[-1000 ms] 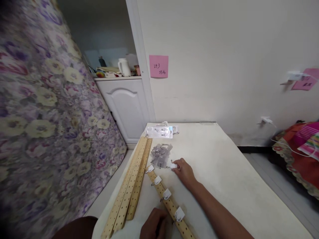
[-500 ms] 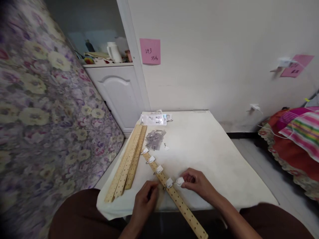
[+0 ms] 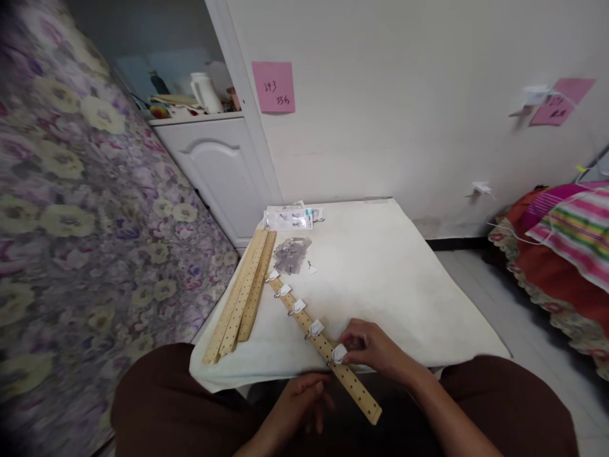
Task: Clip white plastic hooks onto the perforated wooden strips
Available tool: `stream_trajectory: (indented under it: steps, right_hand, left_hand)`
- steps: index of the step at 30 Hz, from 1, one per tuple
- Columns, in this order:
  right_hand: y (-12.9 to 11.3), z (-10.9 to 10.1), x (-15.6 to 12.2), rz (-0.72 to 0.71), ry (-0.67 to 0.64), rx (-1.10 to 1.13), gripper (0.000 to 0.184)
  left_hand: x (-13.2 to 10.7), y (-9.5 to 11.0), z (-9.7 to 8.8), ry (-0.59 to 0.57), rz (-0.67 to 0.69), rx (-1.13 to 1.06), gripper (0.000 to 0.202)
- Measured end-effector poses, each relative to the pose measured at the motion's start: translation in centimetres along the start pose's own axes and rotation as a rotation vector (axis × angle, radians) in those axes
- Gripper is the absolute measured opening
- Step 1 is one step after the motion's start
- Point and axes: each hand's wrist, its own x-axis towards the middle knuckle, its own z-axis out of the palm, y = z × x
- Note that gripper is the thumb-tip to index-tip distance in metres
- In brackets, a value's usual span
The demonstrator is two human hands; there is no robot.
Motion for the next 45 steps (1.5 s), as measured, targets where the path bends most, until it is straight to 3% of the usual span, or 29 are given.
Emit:
stream_trajectory:
  steps: [9,45]
  right_hand:
    - [-0.1,-0.1,0.0,-0.004,-0.003,0.009,0.018]
    - [0.1,0.1,0.0,0.021,0.023,-0.109,0.021]
  left_hand:
    - [0.5,1.5,1.0,-0.087,0.002,-0.082,0.045]
    - [1.0,0.8,0.8,-0.083,0.009,-0.065,0.049]
